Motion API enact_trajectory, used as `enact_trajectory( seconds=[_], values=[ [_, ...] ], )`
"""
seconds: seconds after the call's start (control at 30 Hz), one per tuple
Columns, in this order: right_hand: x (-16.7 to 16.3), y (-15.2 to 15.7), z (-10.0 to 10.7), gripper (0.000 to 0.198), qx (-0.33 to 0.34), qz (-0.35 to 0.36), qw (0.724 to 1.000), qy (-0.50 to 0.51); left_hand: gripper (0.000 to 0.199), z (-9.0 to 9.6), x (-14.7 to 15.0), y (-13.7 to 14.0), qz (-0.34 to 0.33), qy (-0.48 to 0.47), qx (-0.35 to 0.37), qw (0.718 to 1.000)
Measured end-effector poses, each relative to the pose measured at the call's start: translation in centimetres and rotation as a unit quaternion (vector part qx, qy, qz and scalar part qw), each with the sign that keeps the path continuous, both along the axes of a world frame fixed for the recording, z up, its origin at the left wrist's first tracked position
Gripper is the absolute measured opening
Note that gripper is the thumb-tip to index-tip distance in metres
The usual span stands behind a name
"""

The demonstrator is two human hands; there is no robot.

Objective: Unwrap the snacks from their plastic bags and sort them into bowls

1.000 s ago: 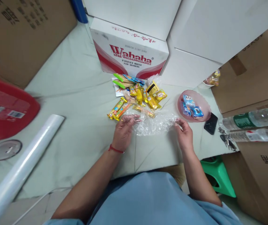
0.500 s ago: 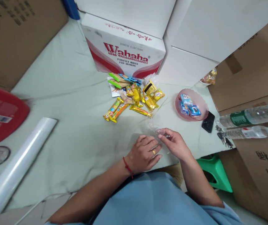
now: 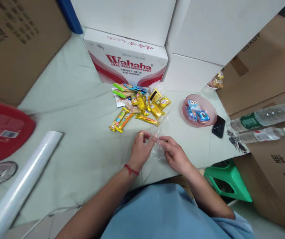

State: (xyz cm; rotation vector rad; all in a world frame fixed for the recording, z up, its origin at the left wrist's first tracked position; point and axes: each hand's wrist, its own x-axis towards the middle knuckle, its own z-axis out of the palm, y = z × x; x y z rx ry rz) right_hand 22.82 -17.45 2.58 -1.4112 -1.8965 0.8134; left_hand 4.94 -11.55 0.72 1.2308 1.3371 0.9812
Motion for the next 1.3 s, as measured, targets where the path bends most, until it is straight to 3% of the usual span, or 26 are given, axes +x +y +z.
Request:
enact_trajectory(
  seconds=[0.1, 0.2, 0.37, 0.47, 0.63, 0.77, 0.9, 1.0, 1.1, 1.2, 1.3],
  values=[
    [-0.3, 0.0, -0.1, 0.049, 0.002, -0.034, 0.999, 0.023, 0.032, -0.3, -0.7, 0.2, -0.005, -0.076, -0.063, 0.995],
    [0.1, 0.0, -0.1, 0.027, -0.041, -0.106, 0.990, 0.081, 0.032, -0.7, -1.9, -0.3, 0.035, -0.183, -0.132, 0.974],
    [1.0, 0.5, 0.1, 0.034, -0.121, -0.217, 0.950, 0.188, 0.037, -0.1, -3.8, -0.7, 0.092, -0.318, -0.198, 0.923],
    [1.4, 1.0, -0.2, 0.037, -0.136, -0.265, 0.924, 0.242, 0.035, 0.5, -4.6, -0.4, 0.139, -0.314, -0.214, 0.914],
    [3.1, 0.7, -2.4, 0.040, -0.188, -0.296, 0.891, 0.288, 0.033, 0.5, -5.6, -0.5, 0.197, -0.220, -0.229, 0.928],
    [6.6, 0.1, -3.2, 0.038, -0.235, -0.180, 0.948, 0.115, 0.041, -0.3, -6.9, -1.7, 0.139, -0.139, -0.242, 0.950],
    [10.5, 1.8, -0.8, 0.051, -0.161, -0.072, 0.982, -0.063, 0.052, -1.3, -8.5, -2.7, 0.072, -0.041, -0.199, 0.977],
    [11.0, 4.1, 1.2, 0.071, -0.088, -0.011, 0.989, -0.117, 0.057, -1.5, -9.2, -2.8, 0.063, 0.079, -0.125, 0.987],
    [8.8, 6.3, 1.7, 0.081, -0.038, 0.081, 0.986, -0.140, 0.065, -1.6, -9.2, -2.5, 0.072, 0.218, 0.008, 0.973],
    [6.0, 8.0, 0.8, 0.062, -0.008, 0.130, 0.981, -0.143, 0.069, -1.9, -8.4, -1.7, 0.061, 0.267, 0.130, 0.953],
    [4.5, 8.8, 0.0, 0.029, -0.008, 0.118, 0.985, -0.127, 0.047, -2.4, -7.2, -0.3, 0.069, 0.267, 0.145, 0.950]
  ],
)
